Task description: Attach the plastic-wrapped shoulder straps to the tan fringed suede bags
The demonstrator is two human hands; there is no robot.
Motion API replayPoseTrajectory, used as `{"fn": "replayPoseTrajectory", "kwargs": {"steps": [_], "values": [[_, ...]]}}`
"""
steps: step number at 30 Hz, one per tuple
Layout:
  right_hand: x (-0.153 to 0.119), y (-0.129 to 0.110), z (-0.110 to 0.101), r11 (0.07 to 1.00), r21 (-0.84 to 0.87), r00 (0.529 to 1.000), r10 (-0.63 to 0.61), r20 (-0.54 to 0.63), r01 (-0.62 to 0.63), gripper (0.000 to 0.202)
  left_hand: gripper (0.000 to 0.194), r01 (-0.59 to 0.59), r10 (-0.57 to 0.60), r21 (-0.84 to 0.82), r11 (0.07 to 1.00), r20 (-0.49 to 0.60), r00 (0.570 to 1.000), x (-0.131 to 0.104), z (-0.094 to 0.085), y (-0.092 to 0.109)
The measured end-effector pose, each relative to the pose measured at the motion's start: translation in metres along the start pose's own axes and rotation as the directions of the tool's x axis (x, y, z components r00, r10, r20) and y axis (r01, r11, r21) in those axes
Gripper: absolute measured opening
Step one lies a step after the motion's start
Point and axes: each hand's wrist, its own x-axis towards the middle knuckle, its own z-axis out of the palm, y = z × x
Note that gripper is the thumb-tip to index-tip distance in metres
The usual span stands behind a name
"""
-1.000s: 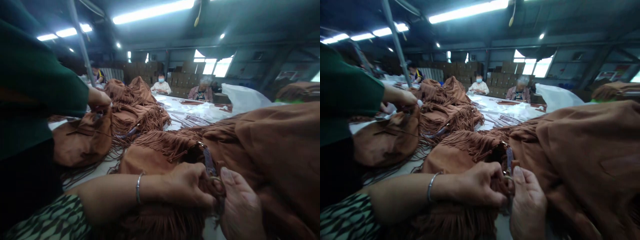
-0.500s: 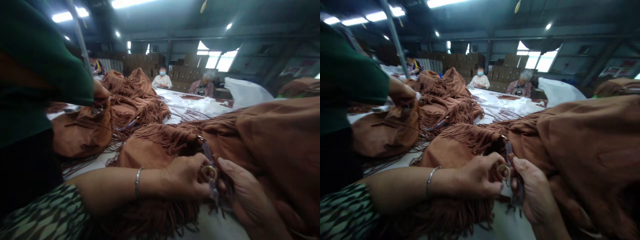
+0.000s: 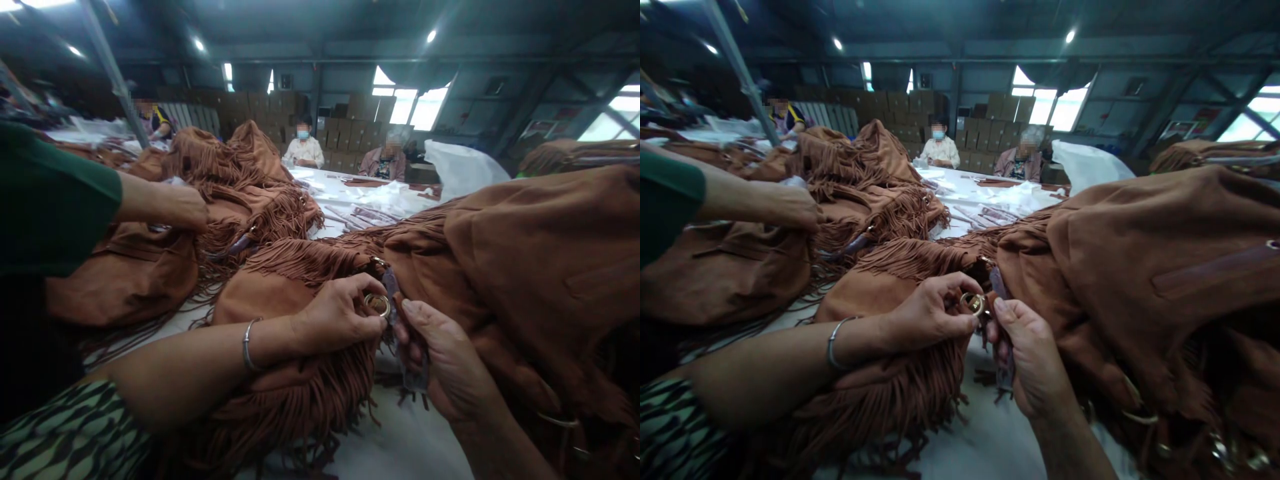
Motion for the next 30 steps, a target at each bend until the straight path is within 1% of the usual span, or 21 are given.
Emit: {"fn": "replayPoseTrajectory", "kwargs": {"steps": [2,4,6,8,11,12,13,15,18,20,21,23,26,30], "values": [[0.0,0.001,0.001,1.0,0.008,1.0,0.017,0.018,-0.017,0.037,0.031,0.054,-0.054,-0.083,0.995,0.009,0.999,0.001,-0.001,0.0],[0.001,0.001,0.001,0.999,0.04,0.999,0.026,0.048,-0.028,0.037,0.033,0.121,-0.115,-0.203,0.972,0.042,0.992,0.003,-0.002,0.0],[0.0,0.001,0.002,0.996,0.082,0.996,0.027,0.089,-0.034,0.037,0.036,0.176,-0.16,-0.279,0.944,0.079,0.984,0.004,-0.004,-0.002],[-0.001,0.0,0.004,0.996,0.083,0.993,0.02,0.119,-0.03,0.036,0.04,0.202,-0.179,-0.287,0.936,0.104,0.978,0.004,-0.005,-0.003],[-0.005,0.0,0.008,1.0,-0.007,0.994,-0.019,0.106,0.02,0.033,0.045,0.201,-0.165,-0.275,0.94,0.149,0.975,0.004,-0.007,-0.003],[-0.006,-0.001,0.009,0.998,-0.038,0.994,-0.046,0.096,0.05,0.032,0.045,0.216,-0.168,-0.292,0.932,0.182,0.969,0.004,-0.008,-0.003],[-0.007,-0.001,0.009,0.995,-0.062,0.993,-0.075,0.095,0.081,0.031,0.045,0.25,-0.178,-0.32,0.914,0.237,0.955,0.004,-0.01,-0.002],[-0.008,-0.003,0.006,0.986,-0.094,0.984,-0.128,0.124,0.14,0.027,0.044,0.354,-0.195,-0.402,0.845,0.385,0.902,0.006,-0.014,-0.001],[-0.01,-0.007,-0.002,0.963,-0.154,0.962,-0.188,0.199,0.221,0.022,0.042,0.514,-0.157,-0.524,0.679,0.58,0.799,0.011,-0.019,-0.003],[-0.013,-0.009,-0.006,0.959,-0.176,0.954,-0.178,0.24,0.223,0.019,0.046,0.59,-0.099,-0.568,0.574,0.667,0.739,0.014,-0.018,-0.009],[-0.015,-0.01,-0.006,0.963,-0.171,0.952,-0.158,0.262,0.207,0.018,0.047,0.623,-0.067,-0.569,0.536,0.707,0.704,0.014,-0.017,-0.012],[-0.02,-0.012,-0.006,0.974,-0.152,0.945,-0.115,0.308,0.168,0.016,0.048,0.669,-0.027,-0.547,0.503,0.764,0.645,0.013,-0.012,-0.018],[-0.026,-0.015,-0.002,0.98,-0.142,0.928,-0.08,0.364,0.14,0.016,0.047,0.723,-0.05,-0.497,0.48,0.807,0.589,0.01,-0.007,-0.023],[-0.027,-0.017,-0.001,0.983,-0.158,0.924,-0.025,0.382,0.092,0.015,0.046,0.787,-0.074,-0.437,0.436,0.854,0.515,0.009,-0.006,-0.026]]}}
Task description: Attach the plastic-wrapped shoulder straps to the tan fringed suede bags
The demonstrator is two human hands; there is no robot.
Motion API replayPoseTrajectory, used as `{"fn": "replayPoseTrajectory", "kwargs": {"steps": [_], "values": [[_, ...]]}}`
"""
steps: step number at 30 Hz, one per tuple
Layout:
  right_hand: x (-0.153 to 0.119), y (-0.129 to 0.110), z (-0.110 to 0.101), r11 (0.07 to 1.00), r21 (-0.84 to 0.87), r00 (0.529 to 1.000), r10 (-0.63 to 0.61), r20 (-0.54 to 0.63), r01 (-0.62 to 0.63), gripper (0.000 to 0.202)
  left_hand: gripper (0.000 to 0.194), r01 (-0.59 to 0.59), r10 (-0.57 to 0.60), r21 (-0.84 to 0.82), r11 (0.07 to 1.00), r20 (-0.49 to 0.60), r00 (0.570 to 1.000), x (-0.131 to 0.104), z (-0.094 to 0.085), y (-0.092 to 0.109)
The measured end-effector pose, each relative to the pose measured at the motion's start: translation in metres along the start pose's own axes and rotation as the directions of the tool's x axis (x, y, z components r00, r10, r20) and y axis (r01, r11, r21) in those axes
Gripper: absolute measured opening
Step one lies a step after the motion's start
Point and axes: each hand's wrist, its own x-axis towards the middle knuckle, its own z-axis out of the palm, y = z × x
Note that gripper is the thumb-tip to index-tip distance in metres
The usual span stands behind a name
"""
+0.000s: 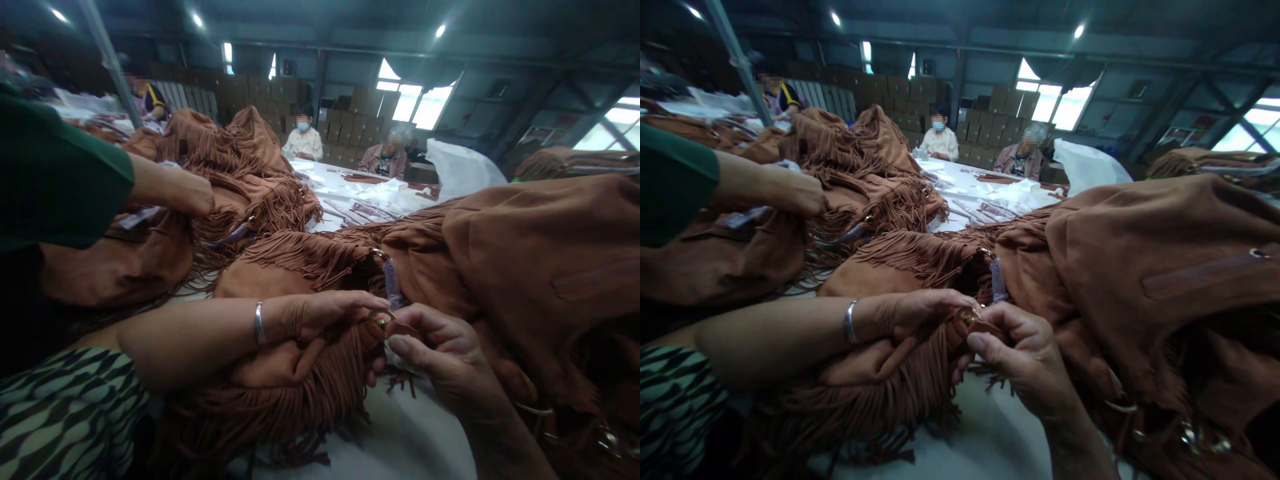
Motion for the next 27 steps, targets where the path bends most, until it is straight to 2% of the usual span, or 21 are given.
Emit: {"fn": "replayPoseTrajectory", "kwargs": {"steps": [4,8,10,15,18,20,22,24,27], "values": [[0.002,0.002,-0.009,0.996,-0.086,0.999,0.005,0.042,-0.001,0.013,0.047,0.042,-0.041,-0.014,0.999,0.062,0.997,0.0,-0.003,-0.002],[0.003,0.003,-0.021,0.938,-0.323,0.991,-0.132,0.013,0.129,0.012,0.05,0.014,-0.016,0.02,1.0,0.111,0.994,-0.002,-0.002,-0.007],[0.003,0.004,-0.025,0.906,-0.386,0.983,-0.186,0.012,0.176,0.01,0.048,0.008,-0.012,0.032,0.999,0.121,0.993,-0.001,-0.001,-0.008],[0.0,0.003,-0.023,0.954,-0.282,0.994,-0.083,0.078,0.101,0.009,0.047,-0.078,0.064,0.078,0.994,0.163,0.985,0.006,-0.002,-0.008],[-0.001,0.0,-0.021,0.946,-0.3,0.987,-0.085,0.134,0.122,0.008,0.049,-0.032,0.018,0.072,0.997,0.184,0.983,0.006,0.0,-0.006],[-0.001,-0.003,-0.021,0.91,-0.384,0.983,-0.103,0.149,0.154,0.007,0.042,0.001,-0.01,0.06,0.998,0.146,0.989,0.005,0.003,-0.003],[-0.001,-0.006,-0.023,0.845,-0.502,0.981,-0.129,0.142,0.184,0.006,0.033,0.015,-0.018,0.048,0.999,0.062,0.998,0.003,0.008,-0.001],[-0.002,-0.007,-0.025,0.761,-0.614,0.978,-0.166,0.129,0.211,0.006,0.028,0.04,-0.038,0.054,0.998,-0.054,0.998,0.003,0.013,0.0],[-0.003,-0.009,-0.027,0.644,-0.728,0.969,-0.217,0.119,0.233,0.011,0.028,0.064,-0.028,0.142,0.988,-0.248,0.968,0.003,0.019,0.0]]}}
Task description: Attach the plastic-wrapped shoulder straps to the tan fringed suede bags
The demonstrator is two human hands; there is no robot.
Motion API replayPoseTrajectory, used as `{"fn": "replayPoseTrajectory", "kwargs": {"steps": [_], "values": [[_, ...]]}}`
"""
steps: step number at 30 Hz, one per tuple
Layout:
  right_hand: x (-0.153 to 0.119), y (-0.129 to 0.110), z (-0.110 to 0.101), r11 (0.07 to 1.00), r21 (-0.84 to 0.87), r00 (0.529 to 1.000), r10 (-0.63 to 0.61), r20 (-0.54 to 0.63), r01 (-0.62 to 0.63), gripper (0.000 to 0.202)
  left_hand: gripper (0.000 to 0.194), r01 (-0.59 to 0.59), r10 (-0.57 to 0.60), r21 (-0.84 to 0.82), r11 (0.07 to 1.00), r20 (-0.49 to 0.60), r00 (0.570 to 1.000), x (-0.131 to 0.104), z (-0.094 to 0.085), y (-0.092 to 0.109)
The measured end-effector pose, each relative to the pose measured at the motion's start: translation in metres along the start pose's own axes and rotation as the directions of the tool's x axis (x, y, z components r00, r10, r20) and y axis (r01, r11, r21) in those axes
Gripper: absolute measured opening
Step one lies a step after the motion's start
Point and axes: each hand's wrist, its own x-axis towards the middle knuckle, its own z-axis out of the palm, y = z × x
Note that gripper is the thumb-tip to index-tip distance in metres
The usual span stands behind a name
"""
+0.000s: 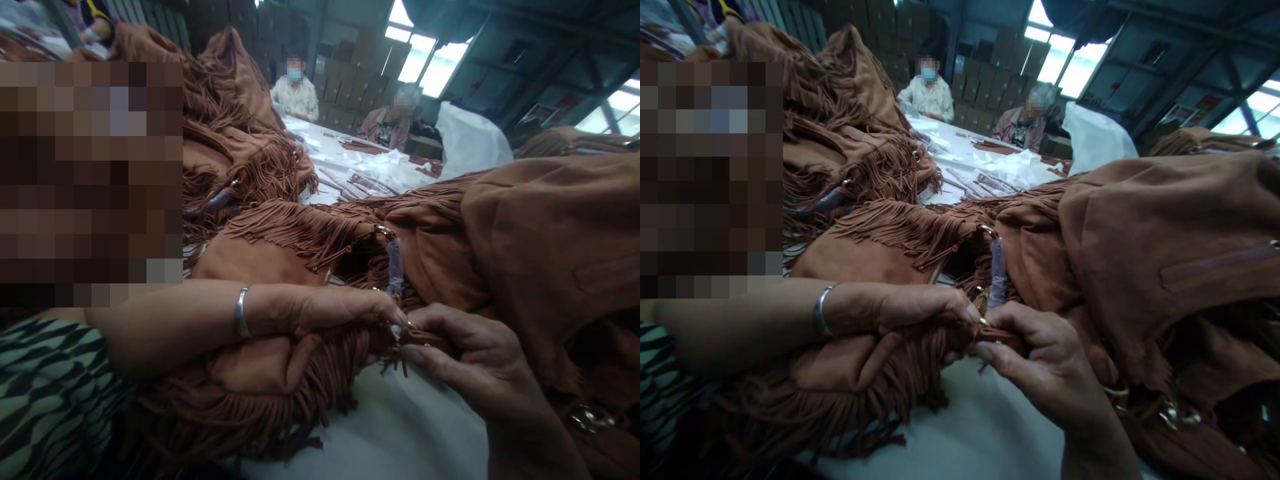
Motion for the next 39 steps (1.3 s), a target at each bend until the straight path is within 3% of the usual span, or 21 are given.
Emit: {"fn": "replayPoseTrajectory", "kwargs": {"steps": [4,8,11,14,18,23,27,31,36,39], "values": [[-0.002,-0.003,-0.001,0.992,-0.125,1.0,-0.01,0.022,0.013,0.009,0.028,-0.084,0.088,0.107,0.991,-0.038,0.995,0.0,0.004,-0.001],[-0.001,-0.007,0.001,0.987,-0.163,0.999,-0.002,0.036,0.008,0.008,0.025,-0.066,0.07,0.062,0.996,-0.076,0.995,0.0,0.006,-0.001],[0.001,-0.009,0.001,0.991,-0.128,0.998,0.049,0.033,-0.044,0.011,0.025,-0.021,0.025,0.042,0.999,-0.103,0.994,0.0,0.006,-0.002],[0.0,-0.009,-0.004,0.985,0.006,0.984,0.172,0.047,-0.172,0.014,0.023,-0.04,0.044,0.045,0.998,-0.076,0.996,-0.001,0.004,-0.002],[-0.002,-0.007,-0.01,0.936,0.212,0.942,0.312,-0.124,-0.282,0.021,0.024,-0.111,0.115,0.142,0.984,-0.017,0.993,-0.003,0.001,-0.003],[-0.003,-0.004,-0.005,0.976,0.146,0.949,0.194,-0.25,-0.161,0.018,0.031,-0.197,0.214,0.377,0.905,-0.004,0.977,0.002,-0.006,-0.005],[-0.003,-0.002,-0.003,0.996,0.056,0.979,0.08,-0.186,-0.07,0.016,0.037,-0.183,0.198,0.502,0.845,0.023,0.98,0.002,-0.01,-0.002],[0.001,-0.002,-0.001,0.997,0.027,0.989,0.074,-0.131,-0.071,0.014,0.034,-0.18,0.186,0.591,0.786,0.051,0.981,0.0,-0.007,0.003],[0.005,-0.002,-0.001,0.992,0.041,0.992,0.118,-0.044,-0.116,0.022,0.03,-0.114,0.142,0.529,0.841,-0.013,0.99,-0.001,0.0,0.007],[0.006,-0.002,0.0,0.968,0.154,0.979,0.202,-0.013,-0.198,0.023,0.03,-0.101,0.118,0.476,0.873,-0.005,0.993,-0.001,0.0,0.006]]}}
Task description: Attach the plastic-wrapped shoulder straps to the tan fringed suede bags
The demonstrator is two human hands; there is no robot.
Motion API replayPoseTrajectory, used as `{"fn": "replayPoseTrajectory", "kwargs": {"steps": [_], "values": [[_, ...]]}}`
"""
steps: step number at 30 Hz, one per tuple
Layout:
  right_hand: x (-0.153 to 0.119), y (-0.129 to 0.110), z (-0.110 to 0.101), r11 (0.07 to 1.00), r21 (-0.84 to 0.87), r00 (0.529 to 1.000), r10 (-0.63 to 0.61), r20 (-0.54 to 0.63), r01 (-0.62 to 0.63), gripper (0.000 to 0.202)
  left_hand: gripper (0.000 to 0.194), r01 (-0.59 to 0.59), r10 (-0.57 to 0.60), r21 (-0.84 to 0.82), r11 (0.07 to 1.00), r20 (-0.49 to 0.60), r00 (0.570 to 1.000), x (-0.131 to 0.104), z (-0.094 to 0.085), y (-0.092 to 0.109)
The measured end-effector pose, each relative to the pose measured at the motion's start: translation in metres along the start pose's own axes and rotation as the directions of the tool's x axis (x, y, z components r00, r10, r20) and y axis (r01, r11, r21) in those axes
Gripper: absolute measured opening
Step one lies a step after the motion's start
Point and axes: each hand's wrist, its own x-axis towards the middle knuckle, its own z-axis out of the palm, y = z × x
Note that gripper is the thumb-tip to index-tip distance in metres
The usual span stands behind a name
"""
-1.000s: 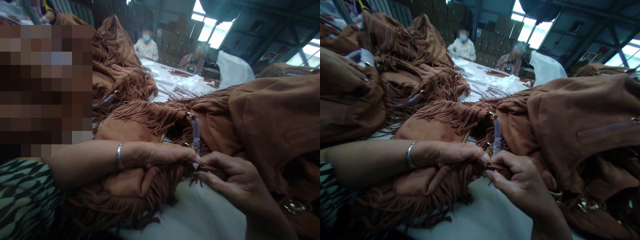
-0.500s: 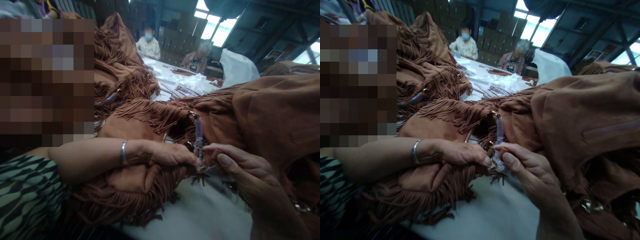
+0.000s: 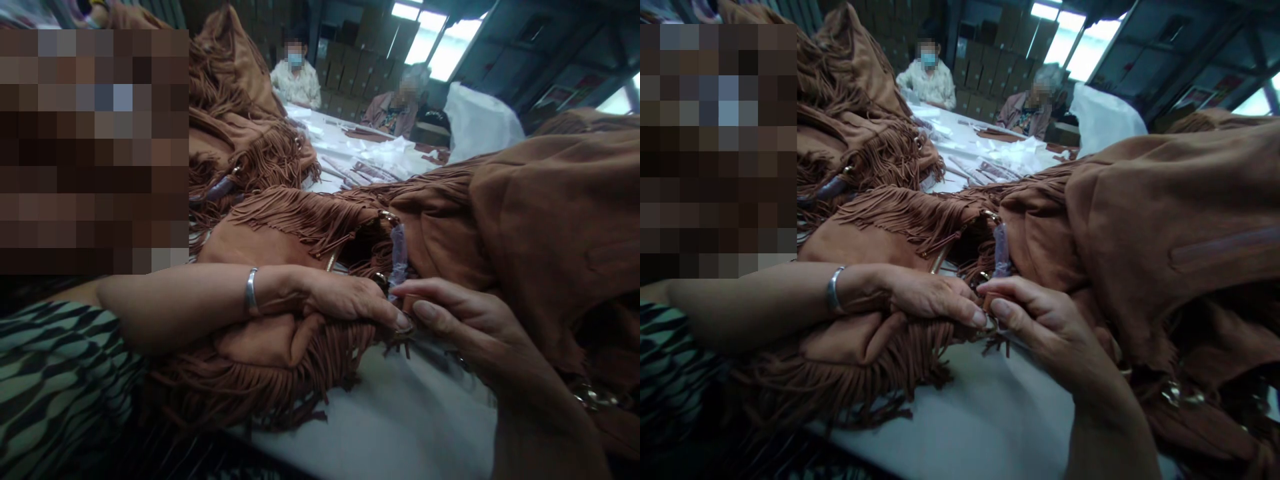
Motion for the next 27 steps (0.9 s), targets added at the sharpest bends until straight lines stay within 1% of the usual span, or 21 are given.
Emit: {"fn": "replayPoseTrajectory", "kwargs": {"steps": [2,4,7,11,14,17,21,24,27], "values": [[0.001,0.002,0.0,0.992,0.113,0.998,0.062,0.005,-0.062,0.023,0.03,0.028,-0.027,-0.034,0.999,0.018,0.999,0.0,0.0,-0.002],[0.002,0.005,0.0,0.978,0.189,0.996,0.084,0.012,-0.085,0.023,0.029,0.03,-0.028,-0.067,0.997,0.027,0.999,0.0,-0.001,-0.004],[0.003,0.009,0.0,0.964,0.254,0.997,0.07,0.033,-0.076,0.019,0.028,-0.003,0.006,-0.1,0.995,0.029,1.0,0.0,-0.001,-0.007],[0.004,0.012,0.002,0.938,0.344,0.996,0.027,0.081,-0.053,0.014,0.032,0.026,-0.01,-0.195,0.981,0.08,0.997,-0.002,-0.001,-0.012],[0.004,0.015,0.004,0.91,0.411,0.996,0.024,0.089,-0.059,0.014,0.036,0.007,0.025,-0.271,0.963,0.117,0.993,-0.003,-0.001,-0.015],[0.003,0.018,0.005,0.883,0.467,0.997,0.007,0.081,-0.044,0.011,0.038,-0.019,0.056,-0.277,0.961,0.124,0.991,-0.002,-0.001,-0.014],[0.004,0.019,0.003,0.886,0.463,0.998,-0.006,0.056,-0.021,0.008,0.043,0.001,0.05,-0.291,0.957,0.167,0.985,0.0,0.0,-0.015],[0.003,0.018,0.0,0.918,0.396,0.998,-0.005,0.062,-0.02,0.008,0.044,0.008,0.05,-0.302,0.953,0.183,0.982,0.002,0.001,-0.019],[0.002,0.015,-0.003,0.944,0.33,0.995,-0.036,0.088,0.005,0.01,0.04,-0.014,0.068,-0.274,0.962,0.189,0.98,0.004,0.001,-0.024]]}}
